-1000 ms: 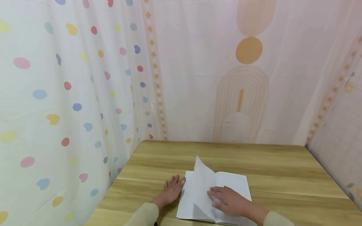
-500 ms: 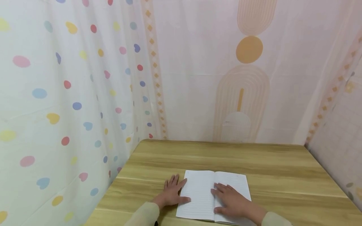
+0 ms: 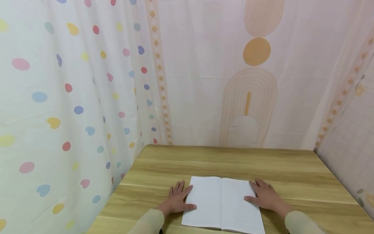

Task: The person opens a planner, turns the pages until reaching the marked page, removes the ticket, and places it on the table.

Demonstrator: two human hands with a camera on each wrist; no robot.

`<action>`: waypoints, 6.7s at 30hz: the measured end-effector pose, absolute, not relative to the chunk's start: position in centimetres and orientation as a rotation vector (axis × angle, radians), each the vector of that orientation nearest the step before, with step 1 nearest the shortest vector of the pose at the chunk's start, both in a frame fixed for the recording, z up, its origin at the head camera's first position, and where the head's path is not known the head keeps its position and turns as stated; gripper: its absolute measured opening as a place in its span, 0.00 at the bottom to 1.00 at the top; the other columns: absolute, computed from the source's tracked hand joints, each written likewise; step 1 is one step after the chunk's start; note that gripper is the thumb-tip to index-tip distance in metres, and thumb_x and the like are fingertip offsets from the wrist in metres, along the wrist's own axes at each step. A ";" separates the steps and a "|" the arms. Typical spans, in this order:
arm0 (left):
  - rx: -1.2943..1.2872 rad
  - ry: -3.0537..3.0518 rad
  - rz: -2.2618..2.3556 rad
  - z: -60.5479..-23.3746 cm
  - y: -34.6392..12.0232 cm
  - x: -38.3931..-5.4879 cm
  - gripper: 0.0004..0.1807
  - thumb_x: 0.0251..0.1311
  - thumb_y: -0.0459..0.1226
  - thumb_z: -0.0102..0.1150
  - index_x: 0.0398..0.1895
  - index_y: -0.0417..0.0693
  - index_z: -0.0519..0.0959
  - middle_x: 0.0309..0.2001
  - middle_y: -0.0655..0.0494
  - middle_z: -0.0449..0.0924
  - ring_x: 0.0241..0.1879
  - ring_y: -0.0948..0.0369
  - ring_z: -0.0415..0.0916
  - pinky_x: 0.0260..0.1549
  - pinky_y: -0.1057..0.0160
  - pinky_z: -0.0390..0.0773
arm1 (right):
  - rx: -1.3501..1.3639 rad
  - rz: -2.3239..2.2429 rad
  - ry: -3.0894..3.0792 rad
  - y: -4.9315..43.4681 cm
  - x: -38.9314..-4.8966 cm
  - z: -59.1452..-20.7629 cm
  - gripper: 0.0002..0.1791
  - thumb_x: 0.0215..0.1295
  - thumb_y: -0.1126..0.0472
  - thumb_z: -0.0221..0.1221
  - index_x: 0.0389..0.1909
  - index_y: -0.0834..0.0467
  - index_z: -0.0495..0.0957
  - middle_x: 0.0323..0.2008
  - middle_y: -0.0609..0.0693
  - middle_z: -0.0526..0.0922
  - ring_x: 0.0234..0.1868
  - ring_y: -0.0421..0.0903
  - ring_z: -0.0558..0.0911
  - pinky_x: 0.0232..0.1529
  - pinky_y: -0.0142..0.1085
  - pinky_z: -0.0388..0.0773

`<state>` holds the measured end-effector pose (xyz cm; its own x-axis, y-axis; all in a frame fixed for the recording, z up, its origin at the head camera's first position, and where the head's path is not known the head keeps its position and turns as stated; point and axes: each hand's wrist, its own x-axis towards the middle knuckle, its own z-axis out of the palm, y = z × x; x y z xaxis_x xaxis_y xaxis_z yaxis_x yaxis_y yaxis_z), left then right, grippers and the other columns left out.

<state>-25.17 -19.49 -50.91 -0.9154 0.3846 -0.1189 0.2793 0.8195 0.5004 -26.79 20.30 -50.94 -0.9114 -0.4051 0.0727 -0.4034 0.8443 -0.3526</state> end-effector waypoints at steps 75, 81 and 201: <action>0.514 2.796 0.690 -51.3 -19.4 -25.3 0.49 0.58 0.64 0.61 0.78 0.51 0.58 0.77 0.32 0.38 0.76 0.37 0.32 0.67 0.32 0.31 | -1.066 -0.495 2.912 14.5 -24.6 -50.5 0.42 0.65 0.36 0.58 0.67 0.65 0.70 0.68 0.69 0.65 0.69 0.66 0.64 0.64 0.65 0.58; 0.512 2.778 0.695 -51.2 -18.8 -25.5 0.49 0.58 0.63 0.62 0.78 0.51 0.58 0.77 0.33 0.37 0.76 0.37 0.31 0.67 0.33 0.30 | -0.655 -0.601 2.982 20.2 -26.9 -50.5 0.50 0.61 0.33 0.60 0.68 0.71 0.65 0.67 0.77 0.60 0.68 0.75 0.60 0.58 0.75 0.53; 0.518 2.767 0.732 -50.9 -19.5 -25.1 0.50 0.58 0.62 0.62 0.78 0.50 0.57 0.77 0.32 0.36 0.76 0.37 0.30 0.67 0.32 0.30 | -0.061 -1.758 2.608 18.6 -26.0 -48.2 0.24 0.75 0.61 0.53 0.65 0.72 0.69 0.52 0.64 0.80 0.37 0.45 0.79 0.33 0.37 0.79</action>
<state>-25.09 -19.52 -50.94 -0.9104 0.3924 -0.1309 0.2764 0.8125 0.5133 -26.00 18.55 -48.18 -0.9992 -0.0300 0.0251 -0.0346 0.3743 -0.9267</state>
